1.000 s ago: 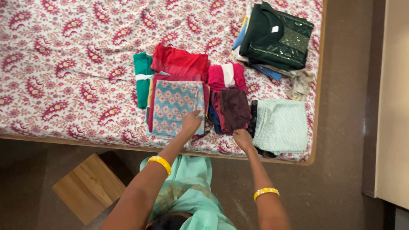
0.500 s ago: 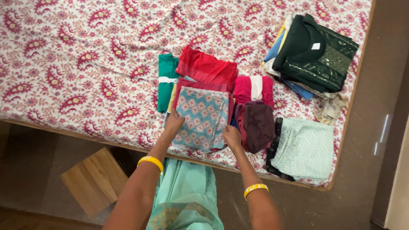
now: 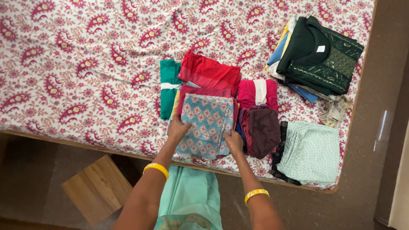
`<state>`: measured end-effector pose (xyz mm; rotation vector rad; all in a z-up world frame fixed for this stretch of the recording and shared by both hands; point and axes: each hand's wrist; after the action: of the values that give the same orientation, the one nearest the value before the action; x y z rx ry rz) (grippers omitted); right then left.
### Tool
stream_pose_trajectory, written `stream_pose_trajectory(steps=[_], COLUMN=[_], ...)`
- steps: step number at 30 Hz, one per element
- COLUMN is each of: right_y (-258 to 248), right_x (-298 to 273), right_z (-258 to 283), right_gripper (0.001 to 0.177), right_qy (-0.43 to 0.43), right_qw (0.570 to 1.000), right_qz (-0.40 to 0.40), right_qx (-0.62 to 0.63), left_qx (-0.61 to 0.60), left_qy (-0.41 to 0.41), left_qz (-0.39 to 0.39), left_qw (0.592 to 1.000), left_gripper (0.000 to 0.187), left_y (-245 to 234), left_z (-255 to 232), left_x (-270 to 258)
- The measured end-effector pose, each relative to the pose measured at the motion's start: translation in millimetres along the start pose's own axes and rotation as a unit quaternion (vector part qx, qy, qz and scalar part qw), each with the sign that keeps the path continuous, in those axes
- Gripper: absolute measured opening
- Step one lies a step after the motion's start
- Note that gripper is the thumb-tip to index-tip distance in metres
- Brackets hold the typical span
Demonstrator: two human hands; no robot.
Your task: The person folds a newspaper on a bed, then places it inside a wardrobe shelf. They then pick up several folded garments from the bed and place them into the same wardrobe shelf.
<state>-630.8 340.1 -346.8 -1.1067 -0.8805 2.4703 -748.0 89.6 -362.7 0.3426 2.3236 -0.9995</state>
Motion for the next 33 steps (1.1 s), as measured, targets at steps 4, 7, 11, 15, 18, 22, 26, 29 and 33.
stream_pose_trajectory(steps=[4, 7, 11, 15, 18, 22, 26, 29, 33], right_y=[-1, -1, -6, -16, -26, -51, -88, -100, -131], right_x=[-7, -15, -27, -45, -59, -91, -141, -192, -272], right_z=[0, 0, -2, -9, -15, -32, -76, -115, -182], right_gripper=[0.037, 0.039, 0.038, 0.04, 0.046, 0.055, 0.059, 0.062, 0.067], right_qy=[0.023, 0.041, 0.014, 0.018, 0.081, 0.215, 0.143, 0.036, -0.072], right_qw=[0.998, 0.997, 0.998, 0.988, 0.951, 0.824, 0.688, 0.604, 0.533], right_qz=[0.022, 0.023, 0.008, 0.012, -0.001, -0.028, -0.029, -0.071, -0.175], right_qx=[0.052, 0.066, 0.066, 0.154, 0.299, 0.523, 0.71, 0.793, 0.825], left_qx=[-0.019, -0.023, 0.01, 0.064, 0.122, 0.181, 0.18, 0.113, 0.112], left_qy=[0.032, 0.062, 0.111, 0.195, 0.309, 0.47, 0.613, 0.682, 0.67], left_qz=[0.03, 0.011, -0.024, -0.007, 0.012, 0.082, 0.189, 0.287, 0.331], left_qw=[0.999, 0.998, 0.993, 0.979, 0.943, 0.86, 0.746, 0.663, 0.655], left_gripper=[0.082, 0.075, 0.066, 0.064, 0.063, 0.065, 0.061, 0.065, 0.063], left_y=[3, 17, 18, 10, 8, -5, -20, -21, 18], left_z=[-8, -15, -36, -84, -138, -211, -270, -295, -316], left_x=[-2, -10, -23, -56, -98, -170, -257, -317, -377])
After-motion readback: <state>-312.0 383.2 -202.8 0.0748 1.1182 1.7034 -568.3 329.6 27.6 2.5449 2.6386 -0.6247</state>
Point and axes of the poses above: each hand's wrist, its own x-axis towards the middle knuckle, its own y-axis out of the palm, z = x × y, and after that the axes turned 6 degrees about y, right-handed
